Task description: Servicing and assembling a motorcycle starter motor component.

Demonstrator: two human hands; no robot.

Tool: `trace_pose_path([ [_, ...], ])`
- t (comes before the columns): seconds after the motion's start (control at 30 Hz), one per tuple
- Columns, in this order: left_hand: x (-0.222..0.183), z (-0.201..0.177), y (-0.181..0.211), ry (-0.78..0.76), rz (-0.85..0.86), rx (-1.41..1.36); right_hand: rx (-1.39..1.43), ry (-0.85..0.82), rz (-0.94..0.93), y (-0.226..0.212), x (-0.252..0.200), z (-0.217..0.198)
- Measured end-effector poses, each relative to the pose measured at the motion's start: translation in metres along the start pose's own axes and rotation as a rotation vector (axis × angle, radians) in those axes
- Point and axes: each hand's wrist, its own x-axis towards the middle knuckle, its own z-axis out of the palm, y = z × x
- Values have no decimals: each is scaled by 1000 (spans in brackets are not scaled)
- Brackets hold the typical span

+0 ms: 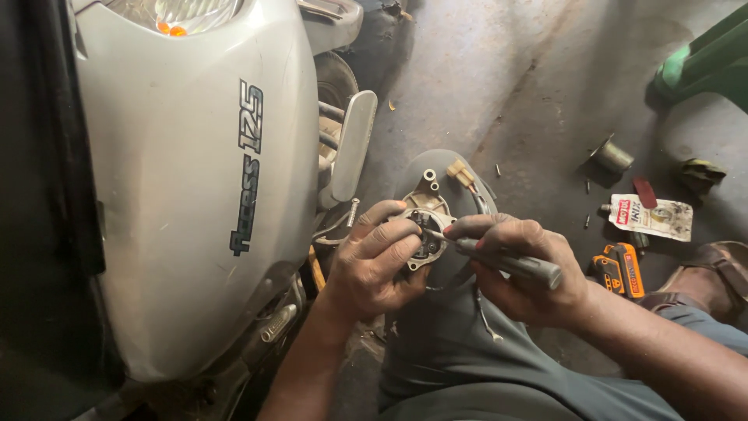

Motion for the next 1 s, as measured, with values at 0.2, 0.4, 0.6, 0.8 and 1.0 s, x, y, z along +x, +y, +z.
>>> trace_pose_path([
  [0.2,4,-3,3,-10,8,25,-87,-2,15,1,-1,0],
  [0.4,6,-2,6,-20,23,63,-148,-15,-23,1,-3,0],
  [0.6,0,1,1,8,28,78,-38,42,42,2,-9,-1],
  [0.8,-2,1,0,0,25,70,324,289,202,-7,-6,-13],
  [1.0,2,3,0,-2,44,51,233,254,458,22,-15,-18],
])
